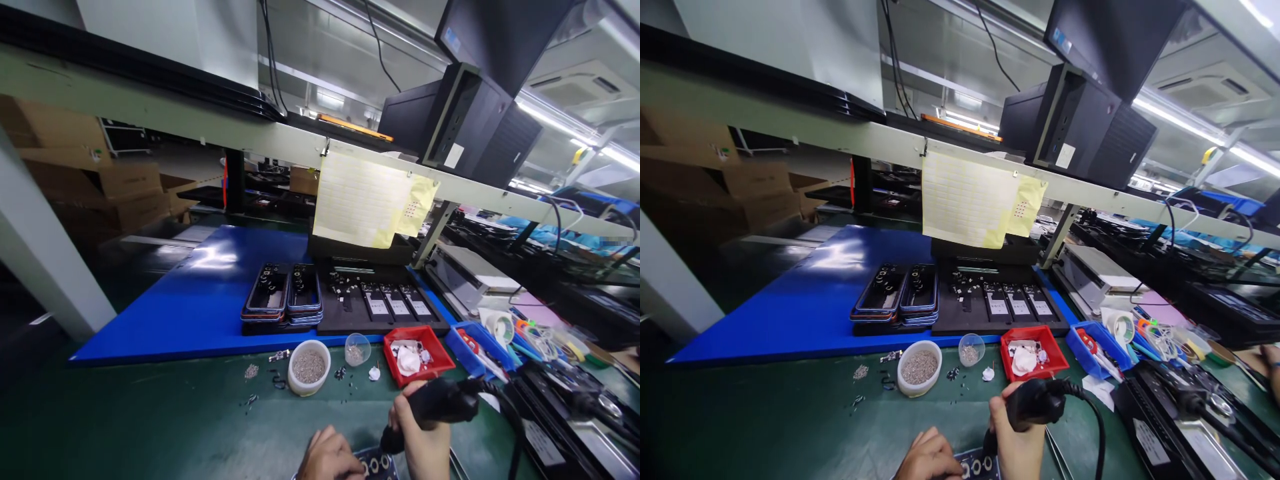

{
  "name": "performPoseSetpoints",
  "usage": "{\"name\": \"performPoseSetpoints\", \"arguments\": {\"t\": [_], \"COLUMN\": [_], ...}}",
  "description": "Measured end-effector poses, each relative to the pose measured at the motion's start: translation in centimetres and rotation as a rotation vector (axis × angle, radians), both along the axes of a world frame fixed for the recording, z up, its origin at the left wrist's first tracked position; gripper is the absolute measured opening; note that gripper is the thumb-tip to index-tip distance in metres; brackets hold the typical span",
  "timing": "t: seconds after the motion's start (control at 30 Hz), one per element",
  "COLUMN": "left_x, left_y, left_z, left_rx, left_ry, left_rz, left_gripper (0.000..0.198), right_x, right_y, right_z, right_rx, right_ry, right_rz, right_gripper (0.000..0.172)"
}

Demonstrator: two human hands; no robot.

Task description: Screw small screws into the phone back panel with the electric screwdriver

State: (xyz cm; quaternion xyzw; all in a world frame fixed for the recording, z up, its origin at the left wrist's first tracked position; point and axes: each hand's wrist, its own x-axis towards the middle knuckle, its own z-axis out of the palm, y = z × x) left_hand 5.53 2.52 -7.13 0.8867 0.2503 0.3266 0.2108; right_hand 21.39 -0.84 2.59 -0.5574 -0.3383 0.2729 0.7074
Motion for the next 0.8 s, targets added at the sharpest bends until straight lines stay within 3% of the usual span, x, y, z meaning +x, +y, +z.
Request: {"name": "performPoseSetpoints", "arguments": {"t": [0.17,0.27,0.4,0.57,0.8], "left_x": [0.4,0.4,0.1,-0.1,-0.4], "left_y": [-0.9,-1.1,-1.1,-1.3,-1.1], "left_z": [0.6,0.9,1.4,2.3,2.5], "left_rx": [-0.122,-0.157,-0.198,-0.215,-0.210], "left_ry": [0.009,-0.009,-0.049,-0.037,-0.008], "left_rz": [0.090,0.090,0.072,0.063,-0.001], "left_gripper": [0.024,0.020,0.004,0.019,0.019], "right_x": [-0.1,-0.1,0.0,-0.2,-0.3], "right_y": [-0.5,-0.6,-0.6,-0.6,-0.5], "right_z": [-1.0,-1.2,-0.9,-0.3,0.6], "right_rx": [-0.032,-0.052,-0.048,-0.046,-0.061], "right_ry": [-0.059,-0.065,-0.078,-0.059,-0.057], "right_rz": [0.007,0.019,0.036,0.033,0.070], "right_gripper": [0.034,0.034,0.032,0.033,0.031]}}
